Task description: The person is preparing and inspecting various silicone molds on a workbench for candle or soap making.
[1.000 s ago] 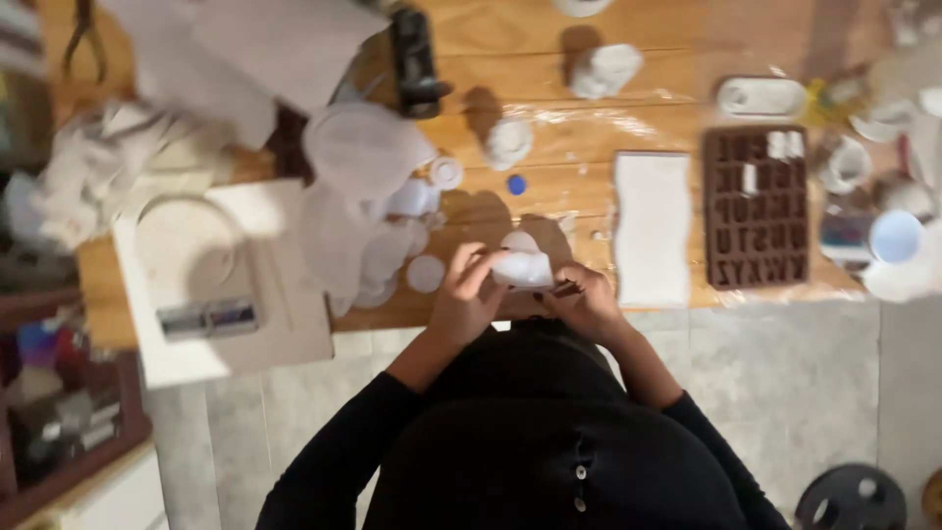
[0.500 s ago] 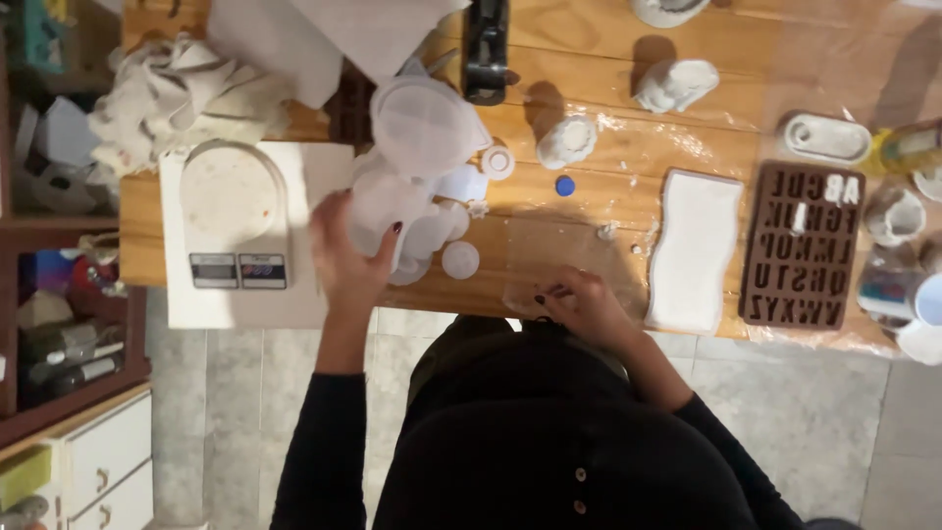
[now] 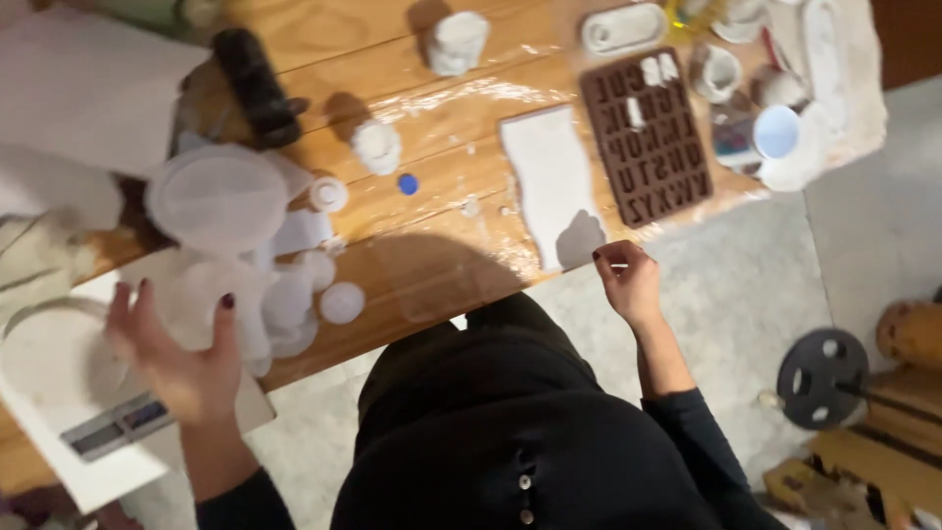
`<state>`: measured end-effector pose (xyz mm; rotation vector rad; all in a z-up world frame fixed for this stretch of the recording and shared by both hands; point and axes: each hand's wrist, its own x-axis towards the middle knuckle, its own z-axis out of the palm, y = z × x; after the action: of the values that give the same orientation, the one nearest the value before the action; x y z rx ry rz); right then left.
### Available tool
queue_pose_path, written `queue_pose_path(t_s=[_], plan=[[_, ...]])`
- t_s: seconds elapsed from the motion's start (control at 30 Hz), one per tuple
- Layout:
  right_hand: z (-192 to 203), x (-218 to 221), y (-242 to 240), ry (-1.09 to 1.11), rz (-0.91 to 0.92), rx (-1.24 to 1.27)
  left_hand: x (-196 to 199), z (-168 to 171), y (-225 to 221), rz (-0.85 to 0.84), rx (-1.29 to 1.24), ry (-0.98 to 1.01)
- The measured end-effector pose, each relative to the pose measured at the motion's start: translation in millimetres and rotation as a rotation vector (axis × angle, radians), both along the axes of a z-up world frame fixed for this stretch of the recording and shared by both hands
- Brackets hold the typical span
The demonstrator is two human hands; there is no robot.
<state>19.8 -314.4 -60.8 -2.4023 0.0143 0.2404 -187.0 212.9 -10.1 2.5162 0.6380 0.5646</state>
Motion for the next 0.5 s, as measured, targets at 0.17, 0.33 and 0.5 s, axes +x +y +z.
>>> queue_pose_path(t_s=[0.17,0.33,0.5], plan=[[-20.0,-7.0,-48.9,0.015,-0.15,-0.044,37.3,30.7,-28.8,-0.063,-0.008,0.024],[-12.6,-5.5,-48.6,0.108,-0.22,-0.027,73.0,45.7,-59.2,-0.128,-0.043,0.034],[-12.7,3.2,-48.9,0.127,-0.181,0.013,93.0,48.0,-92.2,-0.174,-0.143,0.005]])
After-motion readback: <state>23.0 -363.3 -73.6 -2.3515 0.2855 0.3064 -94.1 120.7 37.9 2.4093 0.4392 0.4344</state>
